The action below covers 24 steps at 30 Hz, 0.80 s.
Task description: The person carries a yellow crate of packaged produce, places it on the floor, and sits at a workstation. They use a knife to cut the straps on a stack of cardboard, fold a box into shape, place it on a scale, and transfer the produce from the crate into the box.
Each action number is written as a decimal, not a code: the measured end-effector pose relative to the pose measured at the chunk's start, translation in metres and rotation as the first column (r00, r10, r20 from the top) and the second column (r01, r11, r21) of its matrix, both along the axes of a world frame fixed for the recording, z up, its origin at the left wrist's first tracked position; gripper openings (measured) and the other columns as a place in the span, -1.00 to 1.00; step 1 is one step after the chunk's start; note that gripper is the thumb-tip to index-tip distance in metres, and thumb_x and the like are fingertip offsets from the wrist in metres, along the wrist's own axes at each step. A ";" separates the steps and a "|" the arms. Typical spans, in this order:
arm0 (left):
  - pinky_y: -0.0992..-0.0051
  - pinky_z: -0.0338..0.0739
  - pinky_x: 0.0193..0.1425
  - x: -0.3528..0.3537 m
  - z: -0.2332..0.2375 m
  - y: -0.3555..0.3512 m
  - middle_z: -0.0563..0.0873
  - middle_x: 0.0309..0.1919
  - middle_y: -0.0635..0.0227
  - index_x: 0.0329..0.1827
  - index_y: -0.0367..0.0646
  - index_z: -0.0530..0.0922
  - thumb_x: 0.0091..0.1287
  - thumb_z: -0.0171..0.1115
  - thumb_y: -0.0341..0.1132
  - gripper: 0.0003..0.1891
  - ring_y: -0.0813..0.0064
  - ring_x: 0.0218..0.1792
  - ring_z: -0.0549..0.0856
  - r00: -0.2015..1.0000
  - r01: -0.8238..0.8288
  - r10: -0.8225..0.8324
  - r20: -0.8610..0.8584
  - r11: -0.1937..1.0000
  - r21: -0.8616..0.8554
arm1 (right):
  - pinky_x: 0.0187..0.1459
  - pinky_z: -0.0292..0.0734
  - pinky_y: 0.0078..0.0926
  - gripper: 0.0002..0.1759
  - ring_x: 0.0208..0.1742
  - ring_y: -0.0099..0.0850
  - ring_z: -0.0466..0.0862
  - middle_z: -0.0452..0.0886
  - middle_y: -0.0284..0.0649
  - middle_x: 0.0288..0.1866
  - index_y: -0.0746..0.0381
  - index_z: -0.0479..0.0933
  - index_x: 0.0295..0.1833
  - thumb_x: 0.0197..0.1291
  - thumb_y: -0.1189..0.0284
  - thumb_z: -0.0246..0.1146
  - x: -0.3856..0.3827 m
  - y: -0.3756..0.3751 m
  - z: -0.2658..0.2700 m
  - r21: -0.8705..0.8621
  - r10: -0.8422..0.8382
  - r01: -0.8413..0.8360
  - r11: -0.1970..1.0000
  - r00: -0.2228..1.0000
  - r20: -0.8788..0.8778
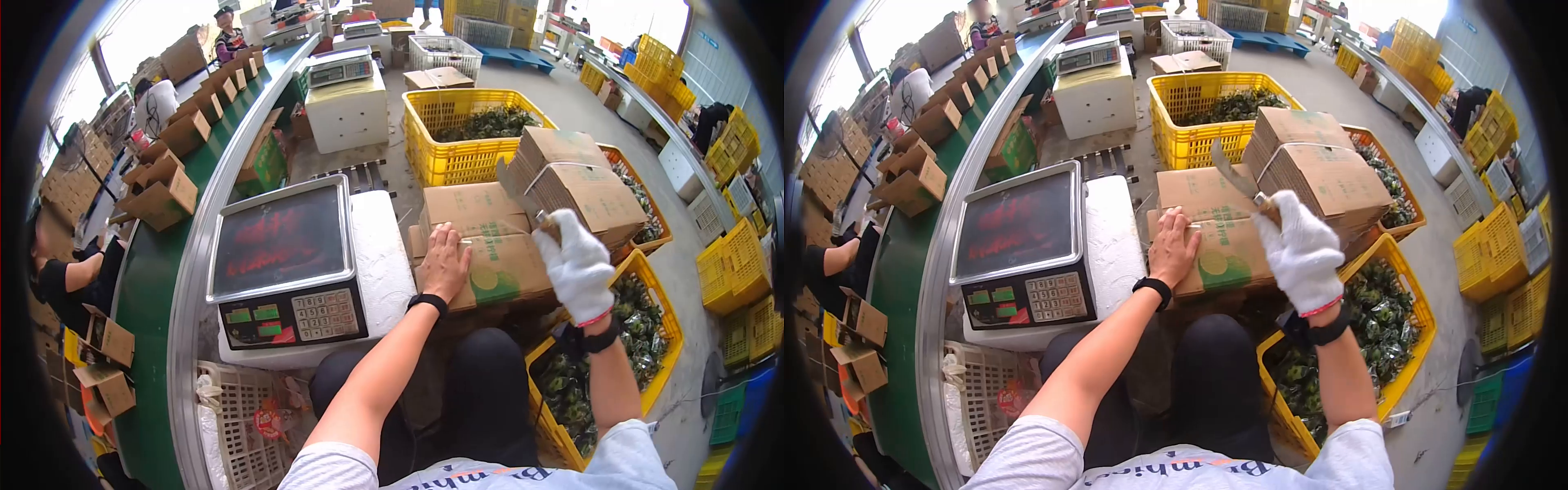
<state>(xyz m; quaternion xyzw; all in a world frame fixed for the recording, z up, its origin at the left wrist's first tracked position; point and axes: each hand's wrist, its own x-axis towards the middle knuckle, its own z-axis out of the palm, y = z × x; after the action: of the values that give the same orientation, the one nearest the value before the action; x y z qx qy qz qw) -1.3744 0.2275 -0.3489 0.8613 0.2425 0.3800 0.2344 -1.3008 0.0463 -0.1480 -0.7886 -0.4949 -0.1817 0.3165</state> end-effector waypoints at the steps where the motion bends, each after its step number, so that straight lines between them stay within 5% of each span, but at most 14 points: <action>1: 0.20 0.40 0.36 0.002 -0.001 0.002 0.50 0.25 0.07 -0.01 -0.21 0.48 0.38 0.23 -0.24 -0.73 0.02 0.33 0.44 0.999 0.015 -0.013 0.041 0.999 -0.050 | -0.32 0.55 -0.15 -0.79 -0.30 0.02 0.69 0.64 -0.04 -0.37 0.17 0.49 -0.10 0.25 0.38 0.36 0.000 -0.002 -0.014 -0.039 -0.019 0.017 0.999 0.998 -0.057; 6: 0.20 0.49 0.21 -0.010 -0.002 0.016 0.61 0.08 0.09 -0.12 -0.25 0.50 0.40 0.17 -0.32 -0.83 -0.02 0.13 0.58 0.989 0.020 -0.003 0.147 0.993 -0.114 | -0.28 0.54 -0.18 -0.77 -0.29 0.00 0.68 0.64 0.00 -0.37 0.19 0.51 -0.10 0.30 0.28 0.32 -0.011 -0.008 -0.062 -0.145 -0.082 0.036 0.989 0.942 -0.327; 8: 0.18 0.52 0.14 -0.015 0.004 0.021 0.63 -0.03 0.08 -0.21 -0.26 0.55 0.41 0.16 -0.32 -0.84 -0.01 0.01 0.61 0.989 -0.013 0.039 0.145 0.984 -0.177 | -0.29 0.51 -0.29 -0.78 -0.38 -0.20 0.65 0.61 -0.06 -0.41 0.21 0.51 -0.08 0.32 0.31 0.30 -0.016 -0.004 -0.062 -0.091 -0.016 -0.026 0.996 0.901 -0.434; 10: 0.17 0.52 0.11 -0.022 0.005 0.027 0.62 -0.08 0.08 -0.25 -0.25 0.59 0.42 0.15 -0.30 -0.82 -0.01 -0.04 0.61 0.995 -0.030 0.051 0.082 0.969 -0.243 | -0.24 0.46 -0.48 -0.81 -0.34 -0.58 0.46 0.54 -0.34 -0.38 0.24 0.51 -0.04 0.36 0.39 0.29 -0.024 0.005 -0.065 0.013 0.147 -0.167 0.986 0.823 -0.548; 13: 0.16 0.51 0.08 -0.036 0.028 0.011 0.63 -0.16 0.06 -0.23 -0.24 0.60 0.45 0.10 -0.21 -0.74 0.02 -0.10 0.63 0.959 -0.098 0.133 0.252 0.985 -0.145 | -0.14 0.44 -0.54 -0.83 -0.21 -0.61 0.47 0.56 -0.41 -0.22 0.25 0.54 0.01 0.41 0.42 0.24 -0.044 0.027 -0.078 0.156 0.295 -0.251 0.955 0.773 -0.562; 15: 0.18 0.52 0.07 -0.036 0.031 0.004 0.65 -0.20 0.07 -0.20 -0.24 0.60 0.50 0.02 -0.10 -0.64 -0.01 -0.16 0.64 0.937 0.116 -0.073 0.342 0.987 -0.108 | -0.06 0.43 -0.62 -0.81 -0.12 -0.64 0.47 0.57 -0.39 -0.08 0.25 0.55 0.09 0.45 0.44 0.21 -0.044 0.046 -0.090 0.280 0.376 -0.258 0.925 0.735 -0.565; 16: 0.25 0.55 -0.02 -0.036 0.041 -0.005 0.68 -0.22 0.16 -0.12 -0.22 0.59 0.56 -0.09 0.03 -0.53 0.09 -0.20 0.68 0.835 0.383 -0.110 0.539 0.820 -0.425 | -0.03 0.45 -0.64 -0.80 -0.11 -0.65 0.50 0.58 -0.36 -0.06 0.27 0.55 0.09 0.47 0.42 0.18 -0.058 0.051 -0.077 0.242 0.331 -0.226 0.944 0.670 -0.664; 17: 0.32 0.58 -0.08 -0.049 0.064 -0.018 0.69 -0.15 0.28 0.05 -0.14 0.54 0.59 -0.17 0.13 -0.49 0.29 -0.18 0.70 0.769 0.599 -0.113 0.629 0.468 -0.649 | -0.06 0.45 -0.60 -0.76 -0.12 -0.62 0.50 0.57 -0.38 -0.05 0.26 0.55 0.12 0.49 0.37 0.17 -0.065 0.060 -0.077 0.261 0.327 -0.199 0.945 0.647 -0.689; 18: 0.36 0.59 -0.08 -0.052 0.069 -0.026 0.67 -0.07 0.40 0.21 -0.05 0.45 0.57 -0.18 0.23 -0.45 0.47 -0.11 0.68 0.745 0.658 -0.098 0.660 0.274 -0.702 | -0.09 0.45 -0.56 -0.73 -0.13 -0.60 0.49 0.57 -0.39 -0.04 0.24 0.55 0.15 0.51 0.32 0.16 -0.071 0.068 -0.076 0.282 0.318 -0.161 0.946 0.628 -0.710; 20: 0.34 0.60 -0.06 -0.088 0.114 -0.044 0.65 -0.02 0.43 0.27 0.04 0.41 0.54 -0.19 0.29 -0.43 0.53 -0.09 0.67 0.725 0.665 0.162 0.669 0.089 -0.742 | -0.06 0.47 -0.54 -0.73 -0.12 -0.55 0.53 0.57 -0.33 -0.03 0.27 0.55 0.11 0.49 0.32 0.17 -0.091 0.083 -0.071 0.290 0.357 -0.221 0.931 0.717 -0.599; 24: 0.42 0.57 -0.08 -0.138 0.127 -0.034 0.69 -0.13 0.46 0.12 0.08 0.53 0.53 -0.19 0.27 -0.47 0.57 -0.10 0.66 0.708 0.664 0.238 0.665 0.100 -0.741 | 0.02 0.51 -0.38 -0.71 -0.06 -0.29 0.61 0.57 -0.13 0.02 0.31 0.54 0.06 0.43 0.31 0.19 -0.123 0.106 -0.065 0.198 0.418 -0.377 0.905 0.873 -0.250</action>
<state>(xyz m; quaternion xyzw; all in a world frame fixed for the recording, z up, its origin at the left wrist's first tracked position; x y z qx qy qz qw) -1.5127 0.1932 -0.2215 0.3201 0.1854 0.3514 0.8600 -1.4242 0.1527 -0.2132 -0.6627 -0.5812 -0.0313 0.4712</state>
